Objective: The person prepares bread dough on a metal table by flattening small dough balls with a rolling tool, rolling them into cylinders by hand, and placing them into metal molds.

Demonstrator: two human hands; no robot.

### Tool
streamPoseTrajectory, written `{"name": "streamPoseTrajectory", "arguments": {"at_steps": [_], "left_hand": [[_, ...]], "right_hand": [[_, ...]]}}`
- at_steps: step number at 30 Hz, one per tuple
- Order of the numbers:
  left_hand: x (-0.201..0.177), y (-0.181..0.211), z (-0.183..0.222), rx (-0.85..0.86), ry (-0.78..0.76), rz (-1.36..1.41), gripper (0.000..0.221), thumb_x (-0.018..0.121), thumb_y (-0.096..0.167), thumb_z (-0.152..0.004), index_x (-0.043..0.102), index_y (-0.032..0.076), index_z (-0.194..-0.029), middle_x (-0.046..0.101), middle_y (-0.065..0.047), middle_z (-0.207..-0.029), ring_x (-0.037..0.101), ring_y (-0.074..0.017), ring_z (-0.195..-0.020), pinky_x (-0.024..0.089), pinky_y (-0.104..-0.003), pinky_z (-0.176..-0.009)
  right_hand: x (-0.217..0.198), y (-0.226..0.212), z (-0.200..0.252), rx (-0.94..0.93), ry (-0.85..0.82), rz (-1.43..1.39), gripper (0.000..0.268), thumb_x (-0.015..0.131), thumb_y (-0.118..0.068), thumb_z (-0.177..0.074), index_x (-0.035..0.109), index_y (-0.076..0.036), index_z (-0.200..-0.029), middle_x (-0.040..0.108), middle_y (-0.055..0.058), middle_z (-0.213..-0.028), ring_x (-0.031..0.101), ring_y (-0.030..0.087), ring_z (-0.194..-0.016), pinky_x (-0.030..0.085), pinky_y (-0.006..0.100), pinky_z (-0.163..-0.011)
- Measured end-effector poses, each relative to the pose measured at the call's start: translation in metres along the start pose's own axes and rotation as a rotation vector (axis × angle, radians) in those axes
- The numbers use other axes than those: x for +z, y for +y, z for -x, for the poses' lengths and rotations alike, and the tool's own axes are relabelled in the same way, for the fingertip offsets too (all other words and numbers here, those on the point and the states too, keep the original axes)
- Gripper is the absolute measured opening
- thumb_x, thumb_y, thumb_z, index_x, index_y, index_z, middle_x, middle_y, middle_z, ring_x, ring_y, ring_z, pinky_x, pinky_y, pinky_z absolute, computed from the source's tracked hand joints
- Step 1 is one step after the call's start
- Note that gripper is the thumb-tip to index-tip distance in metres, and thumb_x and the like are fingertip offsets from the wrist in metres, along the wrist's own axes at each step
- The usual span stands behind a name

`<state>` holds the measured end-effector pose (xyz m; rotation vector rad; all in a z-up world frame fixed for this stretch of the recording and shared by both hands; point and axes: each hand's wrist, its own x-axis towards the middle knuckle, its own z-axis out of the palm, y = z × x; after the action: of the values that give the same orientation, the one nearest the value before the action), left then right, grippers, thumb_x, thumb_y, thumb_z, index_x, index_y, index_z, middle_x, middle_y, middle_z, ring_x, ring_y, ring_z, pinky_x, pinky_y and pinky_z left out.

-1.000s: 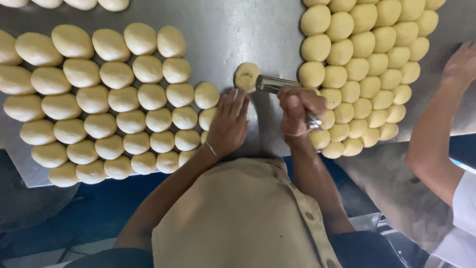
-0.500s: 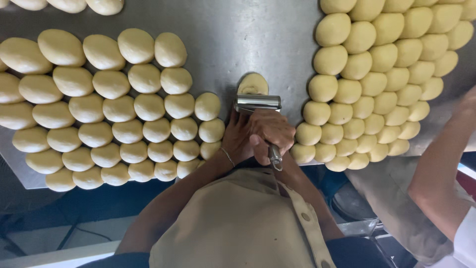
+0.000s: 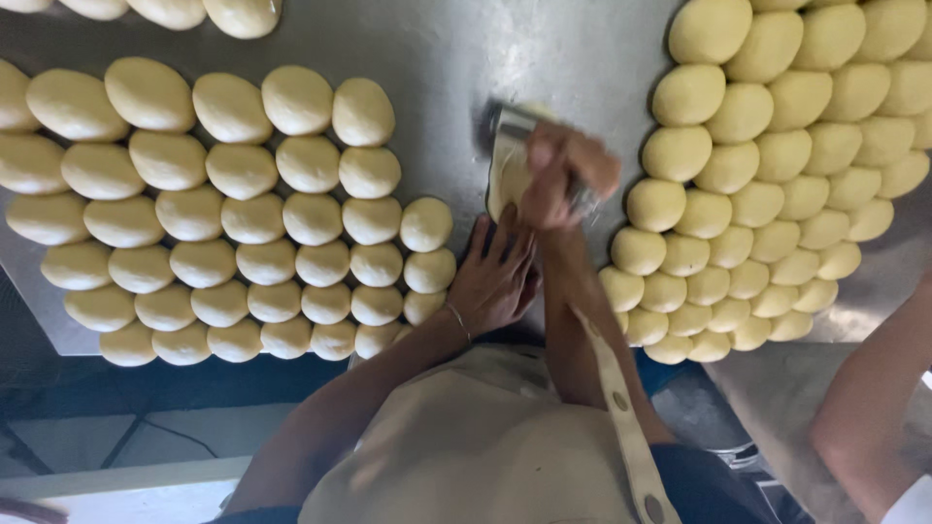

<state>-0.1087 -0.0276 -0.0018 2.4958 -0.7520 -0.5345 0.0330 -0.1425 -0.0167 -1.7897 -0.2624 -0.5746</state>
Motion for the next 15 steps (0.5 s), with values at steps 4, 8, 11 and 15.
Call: {"name": "streamPoseTrajectory", "arguments": {"at_steps": [4, 8, 11, 15], "left_hand": [[-0.010, 0.004, 0.001, -0.019, 0.056, -0.040, 0.076, 0.055, 0.040, -0.100, 0.040, -0.009, -0.157, 0.025, -0.026, -0.166, 0.020, -0.0464, -0.155, 0.019, -0.066, -0.124], [-0.006, 0.004, 0.006, -0.047, 0.185, -0.086, 0.072, 0.055, 0.039, -0.103, 0.040, -0.004, -0.159, 0.023, -0.021, -0.169, 0.019, -0.0420, -0.157, 0.018, -0.066, -0.126], [0.001, 0.003, 0.003, -0.058, 0.166, 0.074, 0.070, 0.056, 0.040, -0.097, 0.042, 0.000, -0.152, 0.024, -0.024, -0.163, 0.018, -0.0494, -0.152, 0.016, -0.072, -0.121], [0.008, 0.011, 0.003, -0.093, 0.138, 0.026, 0.067, 0.055, 0.037, -0.102, 0.042, -0.003, -0.154, 0.025, -0.024, -0.165, 0.018, -0.0482, -0.155, 0.018, -0.068, -0.125]], "right_hand": [[-0.035, -0.011, -0.022, 0.184, 0.084, -0.432, 0.030, 0.056, -0.004, -0.097, 0.044, -0.005, -0.069, 0.045, 0.005, -0.059, 0.049, 0.018, -0.049, 0.044, 0.036, -0.046], [-0.036, -0.073, 0.009, 0.107, -0.027, -0.512, 0.028, 0.059, -0.004, -0.089, 0.043, -0.006, -0.066, 0.045, 0.005, -0.054, 0.045, 0.019, -0.045, 0.045, 0.037, -0.044], [-0.019, -0.068, 0.021, 0.095, -0.086, -0.388, 0.029, 0.057, -0.005, -0.091, 0.040, -0.008, -0.068, 0.048, 0.006, -0.054, 0.047, 0.019, -0.044, 0.047, 0.037, -0.045], [-0.012, -0.011, 0.026, -0.007, 0.009, -0.339, 0.021, 0.058, 0.001, -0.097, 0.049, 0.001, -0.078, 0.048, 0.005, -0.053, 0.052, 0.019, -0.043, 0.053, 0.041, -0.043]]}}
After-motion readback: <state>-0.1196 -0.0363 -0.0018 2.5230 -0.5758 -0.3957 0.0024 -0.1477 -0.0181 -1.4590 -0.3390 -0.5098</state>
